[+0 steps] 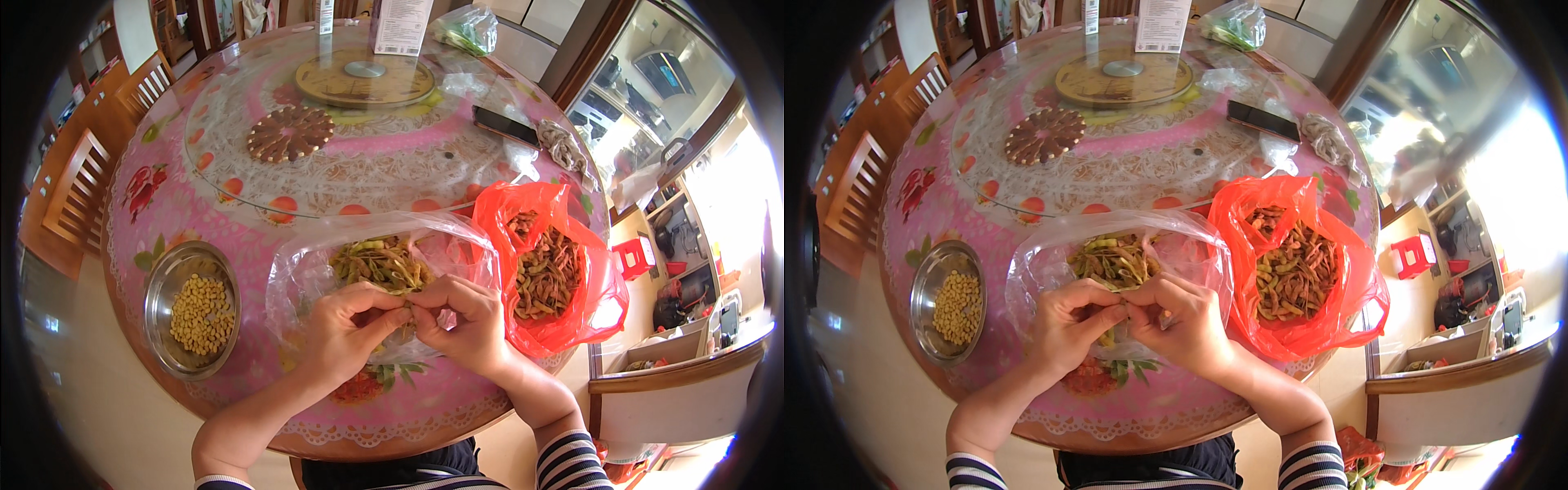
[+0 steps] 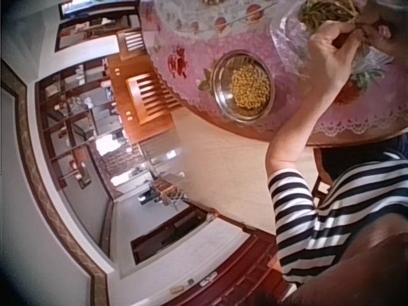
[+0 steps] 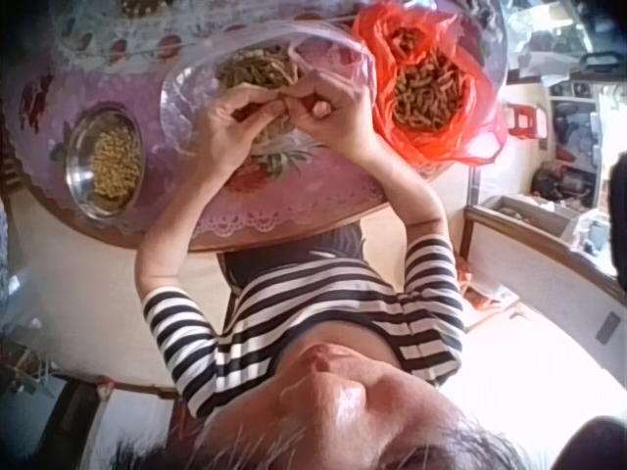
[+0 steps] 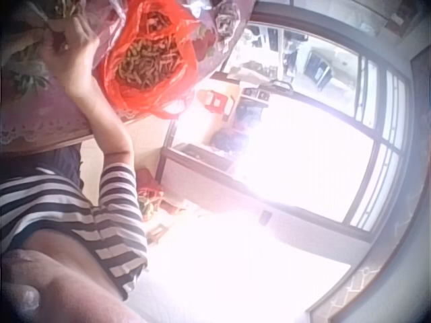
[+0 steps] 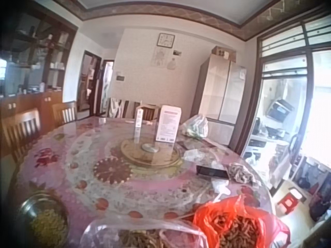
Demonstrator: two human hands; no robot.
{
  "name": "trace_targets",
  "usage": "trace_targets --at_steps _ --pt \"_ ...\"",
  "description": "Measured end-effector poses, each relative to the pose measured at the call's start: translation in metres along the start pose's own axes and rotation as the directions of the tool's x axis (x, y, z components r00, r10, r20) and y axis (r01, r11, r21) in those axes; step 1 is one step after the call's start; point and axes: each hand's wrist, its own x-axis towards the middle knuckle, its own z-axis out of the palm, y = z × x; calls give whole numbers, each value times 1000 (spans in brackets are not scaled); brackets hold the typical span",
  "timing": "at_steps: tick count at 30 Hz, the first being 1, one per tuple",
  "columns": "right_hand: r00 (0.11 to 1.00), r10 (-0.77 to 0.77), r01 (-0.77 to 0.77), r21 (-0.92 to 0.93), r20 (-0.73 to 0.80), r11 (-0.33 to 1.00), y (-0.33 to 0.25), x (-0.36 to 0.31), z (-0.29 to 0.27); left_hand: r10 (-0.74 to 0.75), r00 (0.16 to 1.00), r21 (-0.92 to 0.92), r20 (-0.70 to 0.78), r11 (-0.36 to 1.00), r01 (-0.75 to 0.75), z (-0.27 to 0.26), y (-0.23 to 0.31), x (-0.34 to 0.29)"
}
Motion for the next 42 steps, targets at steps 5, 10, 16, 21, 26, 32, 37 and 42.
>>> trace_targets --at_steps 5,10,16,21,26,32,37,42 --pt "1000 -2 3 7 -26 1000 0 -4 3 18 1000 -15 0 1000 -18 1 -1 -1" --pt "998 18 -12 103 -61 995 6 -3 8 20 1000 -83 -14 996 -21 1 -5 0" --pt "997 72 -73 178 15 981 10 0 1 -105 994 -198 -2 975 103 0 -1 1" --pt "990 137 -143 271 42 952 11 0 3 -139 990 -168 8 976 139 -3 2 1" --pt "992 121 -127 276 37 953 15 -3 3 96 995 74 -14 993 -95 -3 1 3" --pt "974 226 -225 305 32 925 15 -6 7 81 996 127 29 988 -84 -3 1 1" --pt "940 333 -336 366 74 868 12 -7 6 70 997 -22 18 997 -69 0 -4 3" --pt "920 383 -384 400 87 832 11 -7 6 -265 962 -245 60 931 271 -1 0 1"
